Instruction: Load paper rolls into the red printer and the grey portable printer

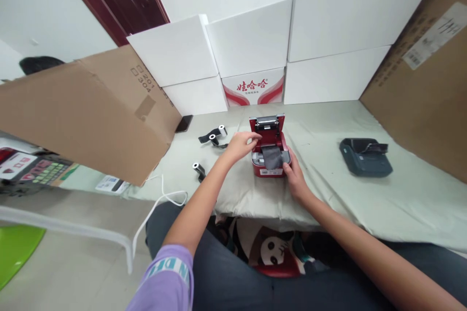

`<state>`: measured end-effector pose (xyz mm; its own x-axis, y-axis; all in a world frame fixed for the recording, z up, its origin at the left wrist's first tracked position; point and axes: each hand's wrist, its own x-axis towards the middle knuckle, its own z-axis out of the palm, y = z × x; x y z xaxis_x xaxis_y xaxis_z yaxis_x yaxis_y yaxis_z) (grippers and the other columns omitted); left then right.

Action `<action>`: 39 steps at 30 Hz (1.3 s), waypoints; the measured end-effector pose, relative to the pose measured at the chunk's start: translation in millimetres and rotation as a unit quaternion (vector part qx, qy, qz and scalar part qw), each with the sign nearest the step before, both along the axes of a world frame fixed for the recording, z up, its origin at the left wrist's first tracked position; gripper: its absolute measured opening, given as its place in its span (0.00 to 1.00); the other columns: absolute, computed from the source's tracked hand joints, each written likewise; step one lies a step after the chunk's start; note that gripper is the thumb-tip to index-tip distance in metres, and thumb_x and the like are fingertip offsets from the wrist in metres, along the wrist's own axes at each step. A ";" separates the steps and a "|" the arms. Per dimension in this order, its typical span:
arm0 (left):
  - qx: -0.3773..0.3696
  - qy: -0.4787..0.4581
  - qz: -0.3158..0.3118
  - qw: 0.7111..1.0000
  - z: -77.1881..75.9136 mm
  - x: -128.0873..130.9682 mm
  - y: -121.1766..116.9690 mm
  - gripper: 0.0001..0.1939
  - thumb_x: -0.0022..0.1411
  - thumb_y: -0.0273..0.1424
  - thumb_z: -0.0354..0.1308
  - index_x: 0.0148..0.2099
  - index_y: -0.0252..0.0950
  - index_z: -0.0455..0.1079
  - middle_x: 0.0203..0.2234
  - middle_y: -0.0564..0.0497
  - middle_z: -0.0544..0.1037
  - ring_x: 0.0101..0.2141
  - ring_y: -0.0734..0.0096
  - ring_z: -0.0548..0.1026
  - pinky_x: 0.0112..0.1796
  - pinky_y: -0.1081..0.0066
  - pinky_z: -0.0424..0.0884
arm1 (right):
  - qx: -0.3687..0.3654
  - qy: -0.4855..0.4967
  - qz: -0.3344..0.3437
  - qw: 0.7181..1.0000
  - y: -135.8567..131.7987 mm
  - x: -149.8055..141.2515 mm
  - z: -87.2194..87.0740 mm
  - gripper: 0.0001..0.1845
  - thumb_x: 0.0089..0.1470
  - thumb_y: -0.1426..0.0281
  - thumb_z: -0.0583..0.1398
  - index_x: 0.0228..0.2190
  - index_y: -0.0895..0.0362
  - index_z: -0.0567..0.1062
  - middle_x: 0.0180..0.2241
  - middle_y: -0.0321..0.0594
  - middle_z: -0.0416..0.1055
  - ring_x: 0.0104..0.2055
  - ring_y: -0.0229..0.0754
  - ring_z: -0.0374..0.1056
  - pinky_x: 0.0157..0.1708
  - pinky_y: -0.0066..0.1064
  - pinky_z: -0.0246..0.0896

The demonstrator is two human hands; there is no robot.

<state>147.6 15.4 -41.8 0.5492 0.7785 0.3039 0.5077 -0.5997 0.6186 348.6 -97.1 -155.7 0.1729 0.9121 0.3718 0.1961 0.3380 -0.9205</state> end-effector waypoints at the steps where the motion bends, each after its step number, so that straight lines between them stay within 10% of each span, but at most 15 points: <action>1: -0.012 0.017 -0.020 1.000 0.0 5.6 6.8 0.16 0.64 0.28 0.55 0.48 0.43 0.81 0.43 0.50 0.85 0.45 0.61 0.80 0.53 0.64 0.70 | 0.001 -0.002 -0.002 1.000 0.1 0.0 0.4 0.39 0.63 0.47 0.53 0.69 0.49 0.56 0.71 0.46 0.54 0.73 0.54 0.49 0.71 0.53 0.40; 12: -0.069 0.164 -0.048 0.983 12.5 50.2 22.7 0.08 0.41 0.22 0.70 0.22 0.41 0.78 0.20 0.51 0.79 0.37 0.56 0.80 0.61 0.58 0.57 | 0.002 -0.013 -0.008 1.000 -0.2 -1.4 3.9 0.37 0.64 0.49 0.54 0.68 0.48 0.57 0.69 0.47 0.56 0.71 0.55 0.52 0.70 0.53 0.43; 17: -0.042 0.124 -0.035 0.991 9.7 49.8 21.3 0.09 0.39 0.23 0.71 0.26 0.41 0.79 0.24 0.51 0.81 0.36 0.58 0.79 0.56 0.62 0.64 | 0.001 -0.011 -0.009 1.000 0.3 -0.3 2.8 0.37 0.63 0.49 0.55 0.68 0.48 0.57 0.69 0.47 0.56 0.71 0.55 0.51 0.70 0.53 0.42; 24: -0.105 -0.012 -0.044 0.993 29.7 -3.7 -4.6 0.17 0.47 0.31 0.71 0.42 0.38 0.77 0.39 0.49 0.82 0.40 0.63 0.79 0.43 0.69 0.73 | 0.004 -0.018 -0.004 1.000 1.8 1.0 2.9 0.37 0.63 0.48 0.54 0.67 0.49 0.58 0.68 0.47 0.59 0.70 0.55 0.54 0.69 0.53 0.46; 31: -0.089 -0.210 0.107 0.968 49.8 -96.7 -25.3 0.26 0.52 0.33 0.68 0.53 0.41 0.66 0.43 0.50 0.78 0.38 0.69 0.79 0.42 0.68 0.74 | -0.006 -0.016 0.000 1.000 -0.7 1.1 7.1 0.38 0.63 0.48 0.55 0.68 0.48 0.58 0.69 0.47 0.58 0.70 0.56 0.53 0.70 0.53 0.45; 39: 0.015 -0.002 0.243 0.970 30.0 -128.4 -21.7 0.15 0.55 0.31 0.68 0.46 0.40 0.76 0.41 0.49 0.81 0.44 0.60 0.76 0.48 0.64 0.70 | 0.000 -0.025 -0.004 1.000 -1.5 0.5 10.0 0.38 0.63 0.47 0.54 0.68 0.50 0.59 0.68 0.46 0.59 0.71 0.57 0.53 0.69 0.52 0.47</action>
